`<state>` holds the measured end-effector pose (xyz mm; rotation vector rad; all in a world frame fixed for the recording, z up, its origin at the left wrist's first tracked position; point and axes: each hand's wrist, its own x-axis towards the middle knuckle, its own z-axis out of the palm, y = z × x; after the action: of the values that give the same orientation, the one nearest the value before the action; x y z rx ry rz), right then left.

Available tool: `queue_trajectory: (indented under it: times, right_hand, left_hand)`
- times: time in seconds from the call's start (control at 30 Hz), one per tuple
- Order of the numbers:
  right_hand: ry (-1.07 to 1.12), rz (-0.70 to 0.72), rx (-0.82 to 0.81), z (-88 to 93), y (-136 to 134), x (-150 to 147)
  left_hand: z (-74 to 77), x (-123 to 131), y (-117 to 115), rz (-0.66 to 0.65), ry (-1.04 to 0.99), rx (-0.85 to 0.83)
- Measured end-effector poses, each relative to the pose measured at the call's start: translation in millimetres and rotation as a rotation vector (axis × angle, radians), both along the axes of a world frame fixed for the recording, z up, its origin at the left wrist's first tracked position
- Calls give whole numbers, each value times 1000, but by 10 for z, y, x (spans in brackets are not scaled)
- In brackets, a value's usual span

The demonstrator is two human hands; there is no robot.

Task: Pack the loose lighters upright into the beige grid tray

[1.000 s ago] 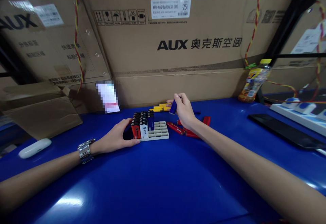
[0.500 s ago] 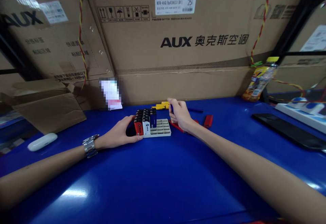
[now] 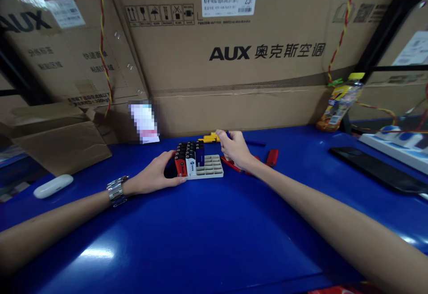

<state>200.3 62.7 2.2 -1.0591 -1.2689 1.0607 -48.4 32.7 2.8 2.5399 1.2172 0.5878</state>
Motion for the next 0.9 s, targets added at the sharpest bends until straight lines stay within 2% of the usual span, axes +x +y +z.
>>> queue_trajectory:
  times: [0.2,0.37,0.63,0.8,0.9]
  right_hand:
    - [-99,-75,140,-43,1,-14]
    - [-98,-96,144,-64,26,17]
    - [-81,-37,100,-12,14,54]
    - [-4,62,163,66,8,32]
    - [-40,99,216,66,2,16]
  left_hand:
    - [13,8,-11,5,-9,-17]
    - [-15,-7,9,-6,-16,1]
    - [-20,6,5,3,-4,16]
    - [-20,17,15,35,-2,19]
    - [-28,11,28,47,-11,24]
